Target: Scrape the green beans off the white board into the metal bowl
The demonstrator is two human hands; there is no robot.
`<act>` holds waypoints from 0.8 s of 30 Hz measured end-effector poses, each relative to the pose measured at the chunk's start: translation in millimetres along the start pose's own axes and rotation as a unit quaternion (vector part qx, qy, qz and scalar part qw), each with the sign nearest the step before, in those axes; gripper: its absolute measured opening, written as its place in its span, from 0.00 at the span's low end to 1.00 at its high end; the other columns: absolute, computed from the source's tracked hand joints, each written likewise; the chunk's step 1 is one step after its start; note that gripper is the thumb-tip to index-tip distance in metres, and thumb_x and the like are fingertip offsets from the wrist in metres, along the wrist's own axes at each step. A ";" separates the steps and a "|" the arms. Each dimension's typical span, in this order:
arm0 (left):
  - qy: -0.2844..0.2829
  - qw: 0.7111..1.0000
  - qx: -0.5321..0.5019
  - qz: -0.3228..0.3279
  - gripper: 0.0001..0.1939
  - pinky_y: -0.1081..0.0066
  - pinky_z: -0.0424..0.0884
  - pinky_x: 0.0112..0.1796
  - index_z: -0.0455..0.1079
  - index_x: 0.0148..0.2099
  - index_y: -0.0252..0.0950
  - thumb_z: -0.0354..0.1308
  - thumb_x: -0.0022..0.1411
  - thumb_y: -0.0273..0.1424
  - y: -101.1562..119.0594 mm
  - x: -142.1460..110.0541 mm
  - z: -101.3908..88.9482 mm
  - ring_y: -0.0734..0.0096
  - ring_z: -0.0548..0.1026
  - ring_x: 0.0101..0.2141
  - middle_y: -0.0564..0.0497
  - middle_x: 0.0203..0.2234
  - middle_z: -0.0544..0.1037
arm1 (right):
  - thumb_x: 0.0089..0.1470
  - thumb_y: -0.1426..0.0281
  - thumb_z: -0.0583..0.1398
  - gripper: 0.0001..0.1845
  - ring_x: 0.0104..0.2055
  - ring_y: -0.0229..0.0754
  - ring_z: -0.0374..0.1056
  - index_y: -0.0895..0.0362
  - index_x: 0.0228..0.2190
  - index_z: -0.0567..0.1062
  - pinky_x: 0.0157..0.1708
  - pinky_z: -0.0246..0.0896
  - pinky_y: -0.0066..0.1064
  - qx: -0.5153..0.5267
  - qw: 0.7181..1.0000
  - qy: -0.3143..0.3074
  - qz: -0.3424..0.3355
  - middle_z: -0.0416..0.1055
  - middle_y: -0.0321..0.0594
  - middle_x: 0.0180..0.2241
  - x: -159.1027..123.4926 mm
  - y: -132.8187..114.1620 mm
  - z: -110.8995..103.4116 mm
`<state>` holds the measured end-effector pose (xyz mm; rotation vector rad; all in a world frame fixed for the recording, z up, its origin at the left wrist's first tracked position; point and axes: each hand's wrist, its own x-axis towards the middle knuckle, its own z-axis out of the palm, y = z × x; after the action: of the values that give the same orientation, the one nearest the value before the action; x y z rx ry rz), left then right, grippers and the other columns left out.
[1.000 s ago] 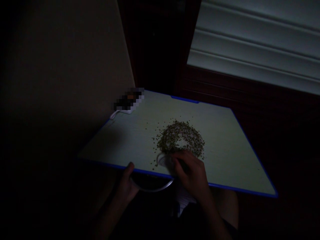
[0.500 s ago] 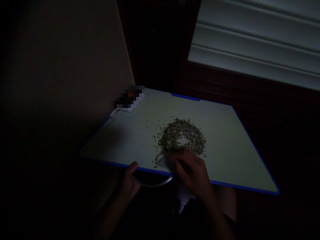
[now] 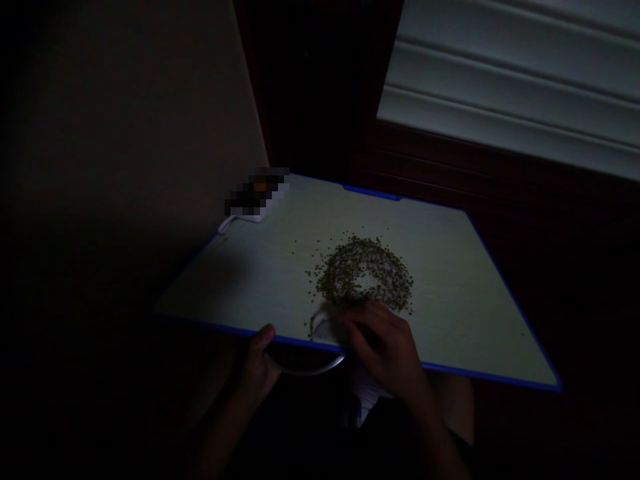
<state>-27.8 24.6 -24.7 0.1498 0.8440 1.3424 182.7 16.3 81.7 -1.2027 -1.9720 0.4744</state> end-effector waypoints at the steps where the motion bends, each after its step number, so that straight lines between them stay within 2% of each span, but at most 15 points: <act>1: 0.001 1.000 -0.001 -0.011 0.35 0.47 0.61 0.60 0.74 0.51 0.30 0.73 0.40 0.40 0.2 -0.1 0.7 0.39 0.66 0.60 0.40 0.45 0.82 | 0.62 0.74 0.60 0.06 0.39 0.39 0.72 0.52 0.39 0.76 0.40 0.65 0.31 0.001 1.000 -0.001 -0.003 0.78 0.37 0.37 -0.3 0.1 0.0; 3: 0.009 1.000 -0.004 -0.014 0.36 0.47 0.61 0.60 0.74 0.51 0.30 0.73 0.40 0.40 0.1 0.3 1.3 0.39 0.67 0.60 0.41 0.46 0.82 | 0.62 0.74 0.60 0.06 0.38 0.39 0.72 0.52 0.39 0.76 0.39 0.65 0.31 0.002 1.000 -0.004 -0.011 0.78 0.37 0.36 -0.7 1.1 0.4; 6: 0.024 1.000 -0.007 0.015 0.37 0.48 0.59 0.61 0.72 0.55 0.34 0.73 0.41 0.38 -1.3 1.8 -0.6 0.42 0.67 0.60 0.44 0.49 0.81 | 0.61 0.74 0.60 0.07 0.37 0.40 0.72 0.52 0.40 0.76 0.37 0.65 0.32 0.000 1.000 -0.007 -0.017 0.77 0.36 0.35 -1.2 3.3 1.2; 10: 0.017 1.000 -0.005 0.015 0.38 0.49 0.59 0.61 0.71 0.57 0.33 0.73 0.43 0.38 -3.1 3.4 -3.4 0.42 0.67 0.60 0.43 0.48 0.81 | 0.62 0.73 0.60 0.06 0.38 0.41 0.73 0.52 0.40 0.76 0.38 0.66 0.33 -0.007 1.000 0.001 -0.008 0.78 0.37 0.36 -0.9 4.5 1.7; 15: 0.000 1.000 -0.009 0.012 0.38 0.47 0.60 0.61 0.72 0.56 0.33 0.72 0.42 0.39 -1.6 1.6 -0.2 0.41 0.67 0.60 0.42 0.48 0.81 | 0.63 0.72 0.59 0.07 0.40 0.42 0.73 0.52 0.41 0.76 0.41 0.67 0.36 -0.024 0.999 0.002 -0.029 0.79 0.39 0.38 0.3 5.1 1.8; 21: 0.012 1.000 0.003 -0.005 0.37 0.45 0.60 0.61 0.74 0.53 0.33 0.73 0.40 0.41 -0.9 0.9 1.8 0.37 0.67 0.59 0.41 0.48 0.81 | 0.63 0.74 0.59 0.08 0.39 0.41 0.73 0.52 0.42 0.76 0.39 0.67 0.35 -0.008 0.999 -0.016 -0.040 0.79 0.39 0.38 1.3 3.9 1.4; 24: 0.025 1.000 -0.001 -0.001 0.37 0.48 0.59 0.62 0.74 0.53 0.34 0.73 0.39 0.40 -1.4 1.4 0.6 0.40 0.66 0.60 0.42 0.48 0.81 | 0.62 0.75 0.59 0.09 0.39 0.40 0.72 0.52 0.42 0.76 0.40 0.67 0.34 0.005 0.999 -0.018 -0.046 0.79 0.38 0.38 1.8 3.7 1.4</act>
<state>-26.3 25.7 -25.6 0.1151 0.8846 1.3496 183.3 19.7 79.2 -1.0986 -2.0434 0.4618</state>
